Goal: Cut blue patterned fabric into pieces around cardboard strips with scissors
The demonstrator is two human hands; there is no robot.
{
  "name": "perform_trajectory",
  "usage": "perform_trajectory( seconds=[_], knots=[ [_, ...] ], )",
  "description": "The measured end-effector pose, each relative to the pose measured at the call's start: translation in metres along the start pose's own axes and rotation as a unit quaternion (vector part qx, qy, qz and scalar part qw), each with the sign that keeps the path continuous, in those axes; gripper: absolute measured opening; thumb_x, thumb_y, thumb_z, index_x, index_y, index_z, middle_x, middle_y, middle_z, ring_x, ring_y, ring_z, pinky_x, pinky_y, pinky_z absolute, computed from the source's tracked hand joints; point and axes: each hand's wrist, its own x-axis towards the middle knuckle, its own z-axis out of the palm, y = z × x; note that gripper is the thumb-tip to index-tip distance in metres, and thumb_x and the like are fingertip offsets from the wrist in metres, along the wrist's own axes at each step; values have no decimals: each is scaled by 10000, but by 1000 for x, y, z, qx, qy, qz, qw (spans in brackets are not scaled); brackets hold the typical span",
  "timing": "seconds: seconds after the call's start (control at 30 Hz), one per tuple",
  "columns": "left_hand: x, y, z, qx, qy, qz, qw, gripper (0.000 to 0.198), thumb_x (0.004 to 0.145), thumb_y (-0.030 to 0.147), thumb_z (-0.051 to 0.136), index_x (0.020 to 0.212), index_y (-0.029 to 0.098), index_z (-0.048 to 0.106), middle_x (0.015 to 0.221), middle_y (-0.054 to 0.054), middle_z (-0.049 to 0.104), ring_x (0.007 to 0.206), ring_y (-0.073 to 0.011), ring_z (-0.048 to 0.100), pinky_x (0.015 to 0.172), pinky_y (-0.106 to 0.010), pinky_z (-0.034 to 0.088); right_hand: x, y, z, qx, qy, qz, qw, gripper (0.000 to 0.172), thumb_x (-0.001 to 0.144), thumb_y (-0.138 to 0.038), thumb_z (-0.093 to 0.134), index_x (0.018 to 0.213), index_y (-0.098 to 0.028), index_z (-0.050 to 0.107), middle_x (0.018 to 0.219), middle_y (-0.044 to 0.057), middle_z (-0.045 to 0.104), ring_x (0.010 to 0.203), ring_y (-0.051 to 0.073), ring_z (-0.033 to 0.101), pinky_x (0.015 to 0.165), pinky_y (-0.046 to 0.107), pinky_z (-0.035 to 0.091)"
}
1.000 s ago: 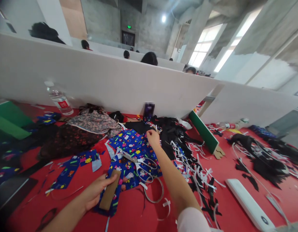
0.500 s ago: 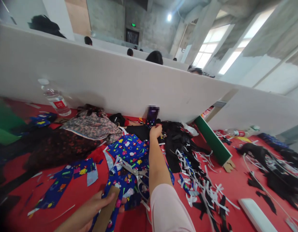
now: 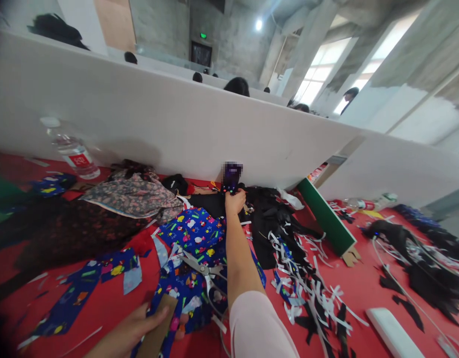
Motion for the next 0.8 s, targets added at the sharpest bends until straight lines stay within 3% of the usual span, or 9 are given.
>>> perform_trajectory(
  seconds=[0.13, 0.5, 0.8],
  knots=[
    [-1, 1, 1, -9, 7, -12, 1000, 520, 708, 462, 659, 1074, 137, 484, 1070, -167, 657, 915, -275, 647, 550, -276, 481, 0, -1, 3, -10, 7, -13, 1000, 320, 883, -312, 525, 1159, -151, 521, 1150, 81, 552, 972, 197, 573, 813, 404, 492],
    [-2, 1, 6, -18, 40, -16, 999, 561, 620, 471, 729, 1019, 138, 517, 1006, -174, 678, 910, -307, 651, 532, -274, 479, 0, -3, 5, -36, 17, -19, 999, 317, 881, -321, 524, 1149, -151, 528, 1148, 82, 554, 982, 200, 567, 828, 412, 482],
    [-1, -2, 5, -18, 36, 8, 999, 522, 651, 468, 707, 1008, 131, 527, 953, -166, 689, 829, -280, 668, 507, -260, 466, -2, -5, 4, -38, 7, -7, 999, 321, 883, -313, 525, 1160, -151, 522, 1154, 84, 550, 973, 197, 572, 812, 402, 493]
  ],
)
